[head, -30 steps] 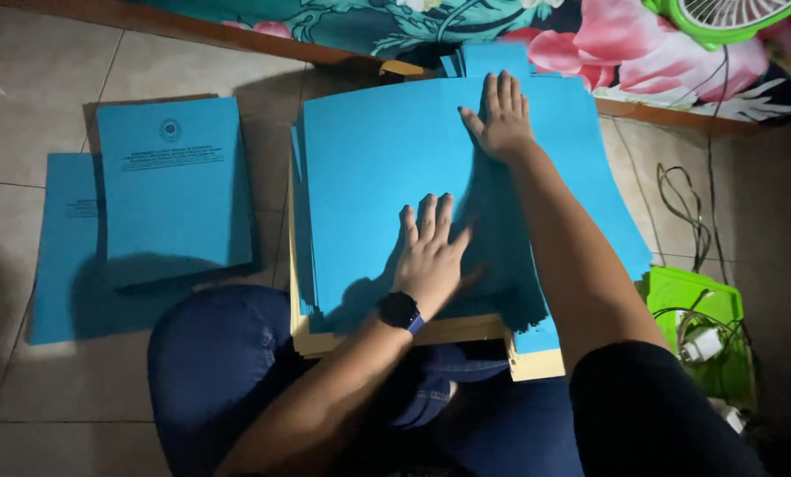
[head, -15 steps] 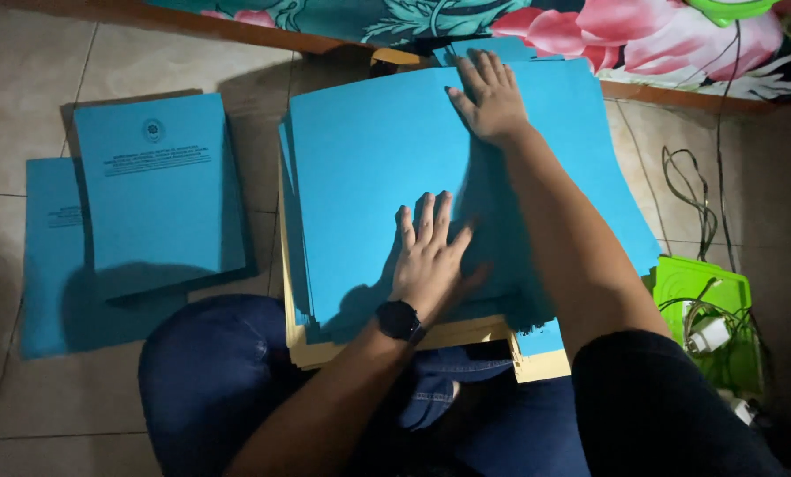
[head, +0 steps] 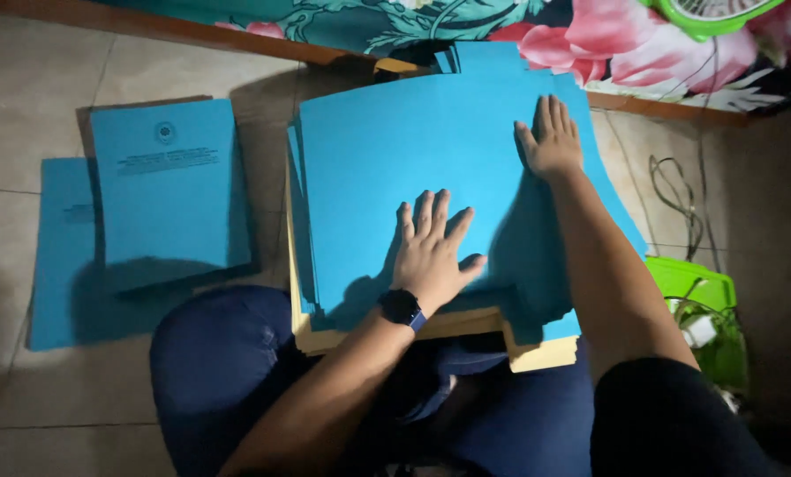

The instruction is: Folding blue cardstock folders along pre-scored lines and stacking them

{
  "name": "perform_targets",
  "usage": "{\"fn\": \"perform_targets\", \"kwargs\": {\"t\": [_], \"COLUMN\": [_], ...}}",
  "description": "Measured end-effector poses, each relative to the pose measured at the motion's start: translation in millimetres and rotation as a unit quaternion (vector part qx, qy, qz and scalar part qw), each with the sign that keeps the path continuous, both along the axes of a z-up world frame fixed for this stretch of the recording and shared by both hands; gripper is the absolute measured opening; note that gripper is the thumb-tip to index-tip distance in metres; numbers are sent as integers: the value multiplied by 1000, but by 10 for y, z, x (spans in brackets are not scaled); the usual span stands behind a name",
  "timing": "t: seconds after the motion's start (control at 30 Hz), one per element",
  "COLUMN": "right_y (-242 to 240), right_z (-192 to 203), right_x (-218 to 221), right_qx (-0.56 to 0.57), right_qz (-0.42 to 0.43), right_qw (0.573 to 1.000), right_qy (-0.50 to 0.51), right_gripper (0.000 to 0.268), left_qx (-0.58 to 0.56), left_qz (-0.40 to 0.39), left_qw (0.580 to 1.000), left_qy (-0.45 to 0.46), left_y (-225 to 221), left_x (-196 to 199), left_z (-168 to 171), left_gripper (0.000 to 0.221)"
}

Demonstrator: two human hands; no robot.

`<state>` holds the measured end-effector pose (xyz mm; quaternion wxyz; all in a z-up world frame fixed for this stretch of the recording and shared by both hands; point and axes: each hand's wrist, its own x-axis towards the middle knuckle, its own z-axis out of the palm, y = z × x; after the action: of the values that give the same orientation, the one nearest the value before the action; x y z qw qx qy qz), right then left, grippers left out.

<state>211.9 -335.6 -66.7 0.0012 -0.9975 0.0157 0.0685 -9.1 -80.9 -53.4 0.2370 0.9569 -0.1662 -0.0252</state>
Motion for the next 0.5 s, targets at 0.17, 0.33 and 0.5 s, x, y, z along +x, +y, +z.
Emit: {"fn": "perform_targets", "kwargs": {"t": [0.17,0.33,0.5], "right_y": [-348,-471,-544], "right_z": [23,99,173], "right_x": [-531,-1184,-1798], "right_qx": [-1,-18,6], "right_qz": [-14,-2,14], "right_qw": [1000,1000,999], "right_qy": [10,17,50], "right_gripper": [86,87,111], "left_qx": [28,34,32], "left_qz": [10,15,31], "left_qw": [1000,999,999], "left_qy": [6,-22,-30], "left_y": [-30,-37,-52], "left_x": [16,2,3], "left_z": [-71,-106,-162], "left_gripper": [78,80,84]}}
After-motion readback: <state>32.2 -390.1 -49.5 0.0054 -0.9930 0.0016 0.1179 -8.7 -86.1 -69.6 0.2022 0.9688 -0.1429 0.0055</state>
